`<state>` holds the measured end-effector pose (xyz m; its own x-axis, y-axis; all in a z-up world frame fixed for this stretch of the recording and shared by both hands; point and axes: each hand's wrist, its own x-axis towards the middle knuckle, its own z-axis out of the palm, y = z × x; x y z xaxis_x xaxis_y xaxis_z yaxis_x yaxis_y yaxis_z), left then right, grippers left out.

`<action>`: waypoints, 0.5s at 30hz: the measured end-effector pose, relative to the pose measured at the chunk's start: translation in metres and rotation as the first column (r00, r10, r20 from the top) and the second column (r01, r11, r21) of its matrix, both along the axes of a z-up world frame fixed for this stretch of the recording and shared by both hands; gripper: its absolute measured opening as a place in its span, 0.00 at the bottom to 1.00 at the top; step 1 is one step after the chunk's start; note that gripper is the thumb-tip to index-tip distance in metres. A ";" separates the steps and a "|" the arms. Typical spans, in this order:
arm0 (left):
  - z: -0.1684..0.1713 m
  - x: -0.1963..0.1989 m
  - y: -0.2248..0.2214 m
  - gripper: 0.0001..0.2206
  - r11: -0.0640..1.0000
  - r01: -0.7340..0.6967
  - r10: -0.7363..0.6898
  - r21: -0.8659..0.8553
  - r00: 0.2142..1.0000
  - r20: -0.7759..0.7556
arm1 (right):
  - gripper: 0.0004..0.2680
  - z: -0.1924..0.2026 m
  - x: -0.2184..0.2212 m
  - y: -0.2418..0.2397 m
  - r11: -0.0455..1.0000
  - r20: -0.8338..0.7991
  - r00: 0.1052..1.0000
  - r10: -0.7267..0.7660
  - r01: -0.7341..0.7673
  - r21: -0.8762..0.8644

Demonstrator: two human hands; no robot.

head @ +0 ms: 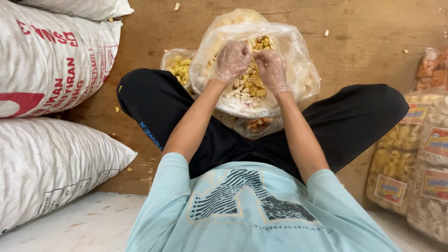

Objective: Sorting and inspecting small food pieces inside a plastic bag while sitting on the floor.

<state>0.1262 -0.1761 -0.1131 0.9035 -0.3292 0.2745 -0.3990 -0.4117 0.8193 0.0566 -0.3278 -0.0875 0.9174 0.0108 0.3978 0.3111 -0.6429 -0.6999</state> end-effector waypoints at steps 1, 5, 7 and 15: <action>0.011 -0.006 0.003 0.15 1.000 -0.003 0.003 0.000 1.000 -0.003 | 0.04 0.004 -0.003 0.003 1.000 -0.003 1.000 0.003 -0.003 0.000; 0.043 -0.028 0.017 0.08 0.999 -0.050 0.049 0.016 0.998 0.045 | 0.03 0.017 -0.012 0.014 0.989 -0.073 0.996 0.041 -0.030 0.144; 0.049 -0.037 0.025 0.06 0.999 -0.032 0.031 0.018 0.996 0.079 | 0.03 0.025 -0.019 0.021 0.983 -0.034 0.996 0.085 -0.079 0.168; 0.077 -0.081 0.078 0.06 0.998 0.039 -0.029 -0.041 0.976 0.214 | 0.03 0.038 -0.046 0.053 0.961 -0.151 0.980 0.126 -0.083 0.263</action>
